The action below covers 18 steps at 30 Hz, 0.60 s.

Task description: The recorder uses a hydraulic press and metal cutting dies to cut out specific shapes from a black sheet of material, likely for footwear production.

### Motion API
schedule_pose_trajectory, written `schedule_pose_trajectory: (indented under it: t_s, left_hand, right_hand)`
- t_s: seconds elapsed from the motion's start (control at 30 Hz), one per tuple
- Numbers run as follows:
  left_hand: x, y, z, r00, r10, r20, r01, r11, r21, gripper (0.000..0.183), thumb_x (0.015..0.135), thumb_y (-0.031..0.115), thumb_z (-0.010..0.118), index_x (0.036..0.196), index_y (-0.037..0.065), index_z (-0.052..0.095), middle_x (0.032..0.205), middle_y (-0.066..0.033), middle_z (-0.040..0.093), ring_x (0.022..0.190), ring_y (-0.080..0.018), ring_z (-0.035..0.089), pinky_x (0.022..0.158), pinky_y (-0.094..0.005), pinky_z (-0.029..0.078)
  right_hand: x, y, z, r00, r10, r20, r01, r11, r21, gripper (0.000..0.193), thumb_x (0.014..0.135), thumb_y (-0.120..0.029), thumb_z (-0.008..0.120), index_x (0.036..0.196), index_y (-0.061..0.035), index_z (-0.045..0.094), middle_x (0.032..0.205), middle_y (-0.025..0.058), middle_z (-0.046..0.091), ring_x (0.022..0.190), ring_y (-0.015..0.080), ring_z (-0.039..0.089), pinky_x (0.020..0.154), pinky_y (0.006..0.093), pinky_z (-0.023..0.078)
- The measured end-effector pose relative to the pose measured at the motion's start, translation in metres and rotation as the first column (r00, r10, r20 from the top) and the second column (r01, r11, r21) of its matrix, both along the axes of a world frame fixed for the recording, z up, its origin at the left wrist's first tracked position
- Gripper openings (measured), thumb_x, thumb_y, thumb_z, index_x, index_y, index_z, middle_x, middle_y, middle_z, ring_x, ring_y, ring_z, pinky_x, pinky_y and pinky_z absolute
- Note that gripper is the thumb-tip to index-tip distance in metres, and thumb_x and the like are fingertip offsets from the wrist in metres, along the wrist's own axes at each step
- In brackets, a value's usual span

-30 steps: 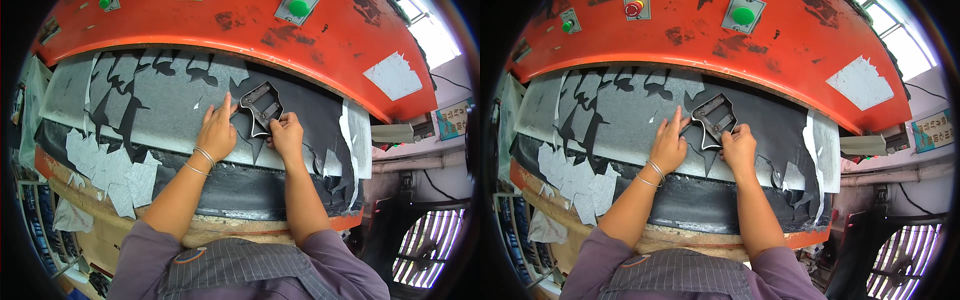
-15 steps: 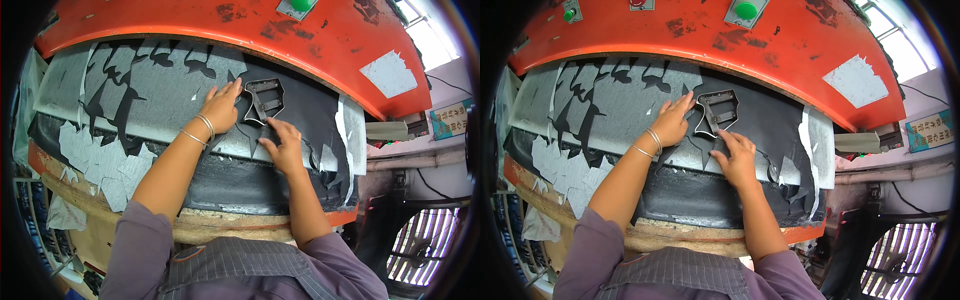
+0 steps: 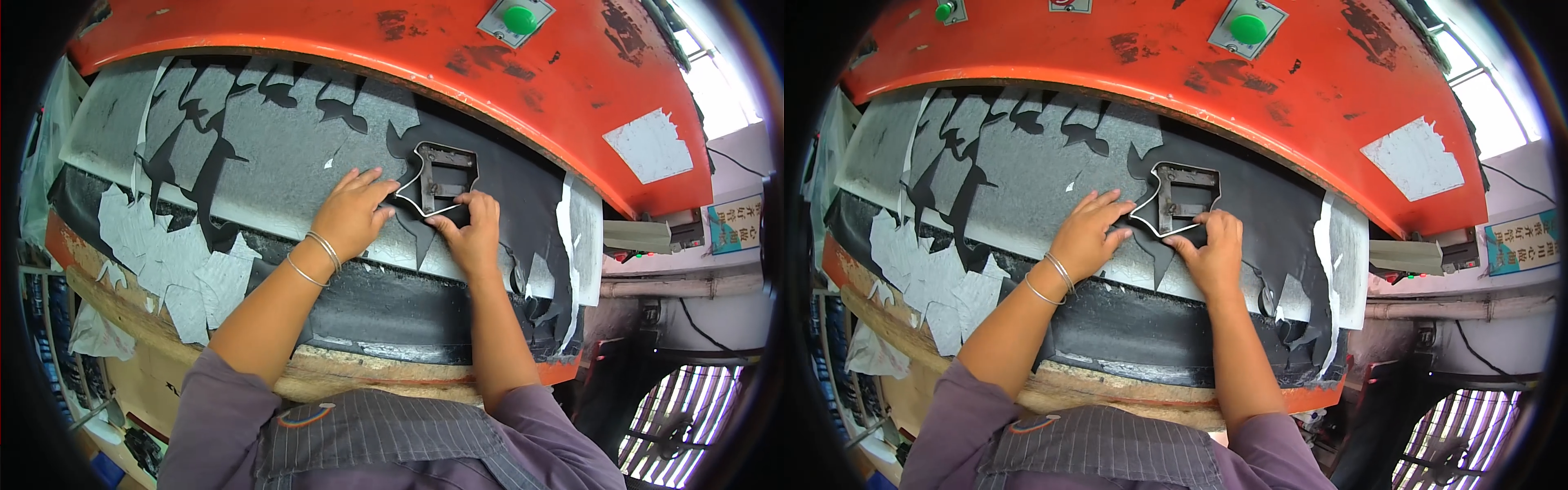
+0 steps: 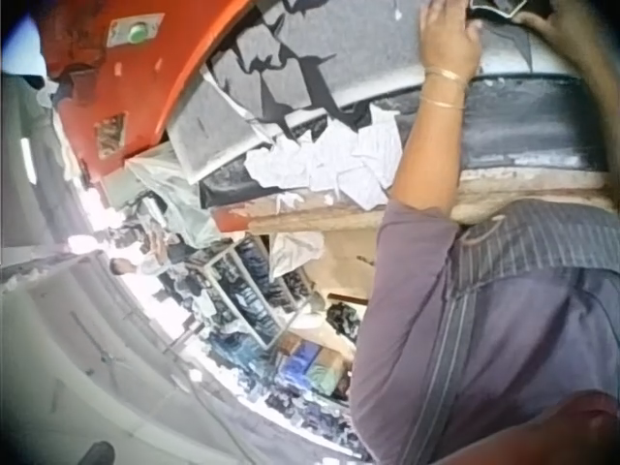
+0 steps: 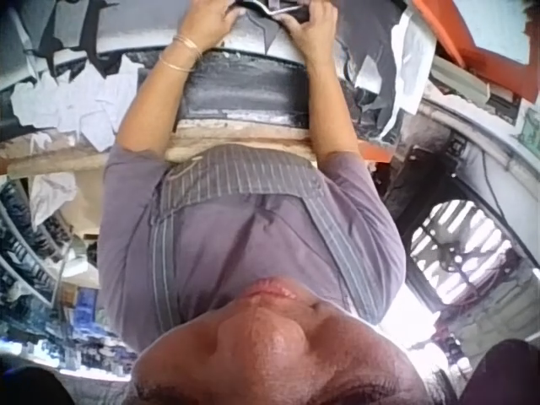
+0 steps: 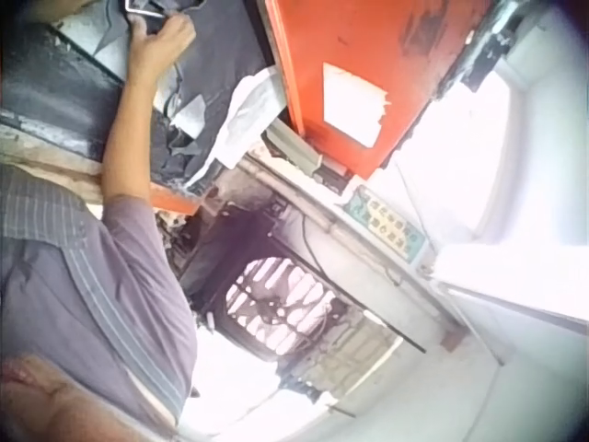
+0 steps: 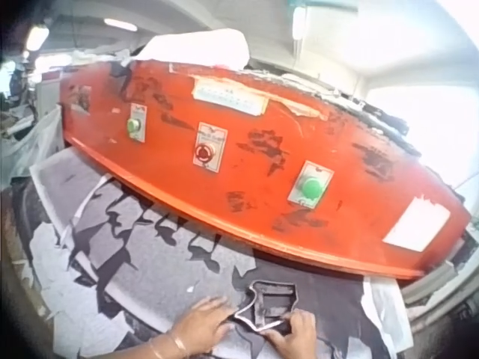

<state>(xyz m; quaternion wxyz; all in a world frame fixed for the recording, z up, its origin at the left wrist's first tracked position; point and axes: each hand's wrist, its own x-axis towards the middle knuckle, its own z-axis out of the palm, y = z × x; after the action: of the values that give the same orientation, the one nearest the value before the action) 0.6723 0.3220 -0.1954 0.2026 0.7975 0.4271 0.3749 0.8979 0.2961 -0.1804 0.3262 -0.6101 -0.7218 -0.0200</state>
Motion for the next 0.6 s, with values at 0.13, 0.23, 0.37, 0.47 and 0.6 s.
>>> schedule_pose_trajectory:
  t_s: [0.13, 0.23, 0.37, 0.47, 0.6]
  left_hand:
    - [0.003, 0.009, -0.009, 0.99, 0.086, 0.111, -0.084, 0.996, -0.018, 0.025, 0.082, 0.01, 0.067, 0.106, 0.003, 0.065, 0.109, -0.0158, 0.066, 0.116, -0.0297, 0.057, 0.106, -0.0432, 0.038]
    - [0.004, 0.009, -0.006, 0.985, 0.102, 0.137, -0.106, 0.994, 0.021, 0.018, 0.082, 0.006, 0.065, 0.1, 0.001, 0.066, 0.101, -0.0156, 0.068, 0.11, -0.0296, 0.061, 0.103, -0.0431, 0.041]
    - [0.006, 0.011, -0.003, 0.974, 0.128, 0.187, -0.132, 0.991, 0.01, 0.017, 0.081, 0.004, 0.066, 0.097, 0.001, 0.066, 0.1, -0.0152, 0.069, 0.107, -0.0302, 0.062, 0.102, -0.0429, 0.042]
    - [0.003, 0.009, -0.01, 0.978, 0.136, 0.161, -0.144, 0.989, 0.043, 0.016, 0.081, 0.005, 0.066, 0.096, 0.001, 0.066, 0.1, -0.0153, 0.069, 0.106, -0.0306, 0.063, 0.102, -0.0429, 0.043]
    - [0.003, -0.002, -0.01, 0.981, 0.168, 0.099, -0.175, 0.982, 0.066, 0.018, 0.082, 0.006, 0.065, 0.1, 0.002, 0.066, 0.103, -0.0155, 0.068, 0.108, -0.0318, 0.061, 0.102, -0.0437, 0.042]
  right_hand:
    - [-0.008, -0.004, 0.002, 1.0, 0.014, 0.023, -0.013, 0.999, -0.032, 0.05, 0.061, -0.029, 0.085, 0.098, -0.0051, 0.061, 0.097, 0.012, 0.057, 0.095, 0.032, 0.052, 0.081, 0.0404, 0.045]
    - [0.012, 0.003, 0.011, 0.99, 0.128, -0.052, -0.127, 0.992, 0.019, 0.052, 0.065, -0.022, 0.084, 0.108, -0.0057, 0.061, 0.102, 0.0123, 0.056, 0.097, 0.0306, 0.051, 0.086, 0.0412, 0.044]
    - [0.039, 0.026, 0.028, 0.959, 0.189, -0.21, -0.225, 0.96, -0.168, 0.075, 0.061, -0.03, 0.086, 0.127, -0.0113, 0.055, 0.146, 0.0218, 0.037, 0.136, 0.0381, 0.034, 0.112, 0.0454, 0.028]
    - [0.036, 0.028, 0.025, 0.984, 0.177, -0.026, -0.174, 0.913, -0.369, 0.071, 0.06, -0.033, 0.087, 0.122, -0.0134, 0.059, 0.147, 0.0223, 0.036, 0.137, 0.0376, 0.033, 0.112, 0.0481, 0.027]
    - [0.034, 0.012, 0.013, 0.994, 0.094, -0.058, -0.109, 0.929, -0.353, 0.062, 0.061, -0.035, 0.086, 0.115, -0.0144, 0.062, 0.148, 0.0217, 0.035, 0.134, 0.0414, 0.036, 0.111, 0.0488, 0.026]
